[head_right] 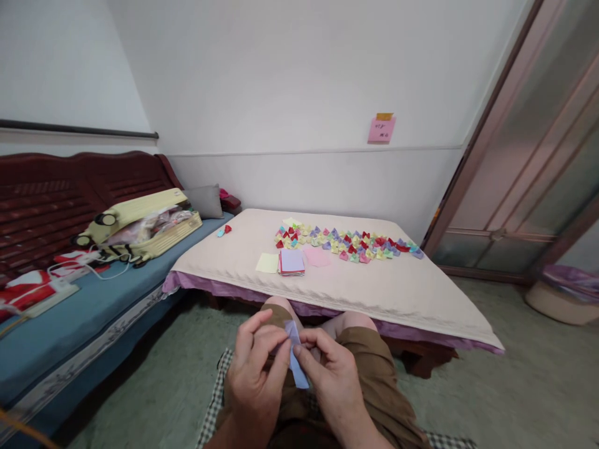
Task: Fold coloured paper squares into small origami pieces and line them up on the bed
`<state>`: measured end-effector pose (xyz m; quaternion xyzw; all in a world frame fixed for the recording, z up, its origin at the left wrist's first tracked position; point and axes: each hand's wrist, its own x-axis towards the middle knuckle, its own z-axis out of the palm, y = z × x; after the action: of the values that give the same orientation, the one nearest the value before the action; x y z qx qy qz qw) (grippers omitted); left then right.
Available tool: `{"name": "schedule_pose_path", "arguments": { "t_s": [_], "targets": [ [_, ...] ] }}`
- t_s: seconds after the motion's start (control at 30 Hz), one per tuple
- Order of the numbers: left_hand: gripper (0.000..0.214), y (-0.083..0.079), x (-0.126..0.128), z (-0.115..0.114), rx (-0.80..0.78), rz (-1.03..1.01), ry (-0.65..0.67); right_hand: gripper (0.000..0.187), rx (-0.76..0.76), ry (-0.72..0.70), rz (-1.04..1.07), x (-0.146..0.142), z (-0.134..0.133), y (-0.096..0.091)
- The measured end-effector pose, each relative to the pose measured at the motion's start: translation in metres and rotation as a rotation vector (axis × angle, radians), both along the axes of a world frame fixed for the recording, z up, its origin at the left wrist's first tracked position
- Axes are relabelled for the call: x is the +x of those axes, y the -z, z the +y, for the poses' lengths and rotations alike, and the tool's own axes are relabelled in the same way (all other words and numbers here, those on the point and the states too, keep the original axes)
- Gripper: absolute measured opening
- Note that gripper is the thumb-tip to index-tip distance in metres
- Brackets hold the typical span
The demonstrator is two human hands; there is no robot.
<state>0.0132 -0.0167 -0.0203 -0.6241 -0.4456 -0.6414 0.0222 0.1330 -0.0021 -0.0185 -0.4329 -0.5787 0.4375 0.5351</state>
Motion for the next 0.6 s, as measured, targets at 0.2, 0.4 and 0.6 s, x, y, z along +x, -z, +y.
{"name": "schedule_pose_path", "arguments": {
  "t_s": [0.2, 0.4, 0.6],
  "targets": [
    [0.018, -0.0025, 0.0009, -0.0019, 0.040, 0.064, -0.064, 0.013, 0.004, 0.004, 0.015, -0.0026, -0.0003, -0.0014],
    [0.012, -0.0070, -0.0043, -0.0011, -0.107, -0.036, -0.069, 0.012, -0.025, 0.004, -0.005, -0.0035, -0.0029, -0.0011],
    [0.009, -0.0053, -0.0088, 0.0044, -0.295, -0.167, -0.014, 0.011, 0.039, 0.056, -0.112, -0.0057, -0.0013, 0.0025]
  ]
}}
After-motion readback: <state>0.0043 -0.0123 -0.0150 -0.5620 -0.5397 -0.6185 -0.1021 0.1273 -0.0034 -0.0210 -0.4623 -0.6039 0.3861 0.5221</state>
